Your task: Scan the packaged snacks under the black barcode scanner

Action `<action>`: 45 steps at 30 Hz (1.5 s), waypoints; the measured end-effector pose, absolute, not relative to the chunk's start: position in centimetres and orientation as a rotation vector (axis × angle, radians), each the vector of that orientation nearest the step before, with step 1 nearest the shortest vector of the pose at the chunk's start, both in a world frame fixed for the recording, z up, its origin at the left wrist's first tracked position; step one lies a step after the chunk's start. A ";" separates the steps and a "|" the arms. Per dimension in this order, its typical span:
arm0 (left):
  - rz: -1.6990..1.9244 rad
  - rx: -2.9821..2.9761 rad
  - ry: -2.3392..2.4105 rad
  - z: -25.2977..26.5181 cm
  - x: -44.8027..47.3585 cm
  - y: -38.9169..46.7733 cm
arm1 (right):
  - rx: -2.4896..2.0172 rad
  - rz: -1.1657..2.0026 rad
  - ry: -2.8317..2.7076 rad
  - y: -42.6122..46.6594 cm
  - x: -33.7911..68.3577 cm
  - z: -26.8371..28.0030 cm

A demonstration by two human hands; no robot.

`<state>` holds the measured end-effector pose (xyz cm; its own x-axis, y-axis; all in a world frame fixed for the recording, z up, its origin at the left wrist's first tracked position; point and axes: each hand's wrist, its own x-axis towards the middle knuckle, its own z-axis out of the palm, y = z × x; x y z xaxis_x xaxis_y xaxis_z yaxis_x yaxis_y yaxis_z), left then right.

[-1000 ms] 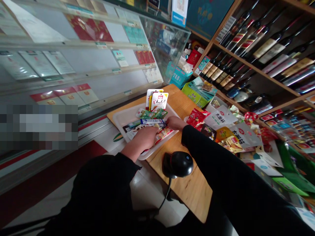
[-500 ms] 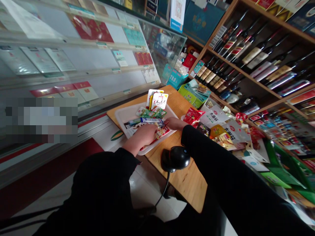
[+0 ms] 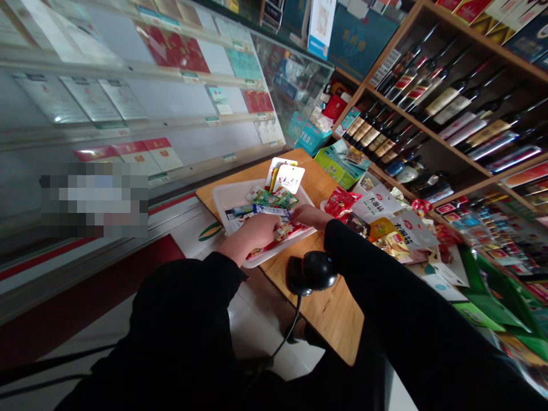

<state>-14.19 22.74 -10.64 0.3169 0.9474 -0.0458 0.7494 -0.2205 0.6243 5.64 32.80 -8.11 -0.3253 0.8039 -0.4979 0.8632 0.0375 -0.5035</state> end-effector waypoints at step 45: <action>0.961 1.764 1.325 -8.1 -15.6 23.1 | 2.115 -2.888 1.770 23.5 14.9 -4.8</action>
<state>-15.59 23.08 -8.11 0.1939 0.9709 0.1406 0.4355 -0.2136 0.8745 14.92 23.55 -4.76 -0.1931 0.9336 -0.3017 -0.1549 -0.3326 -0.9302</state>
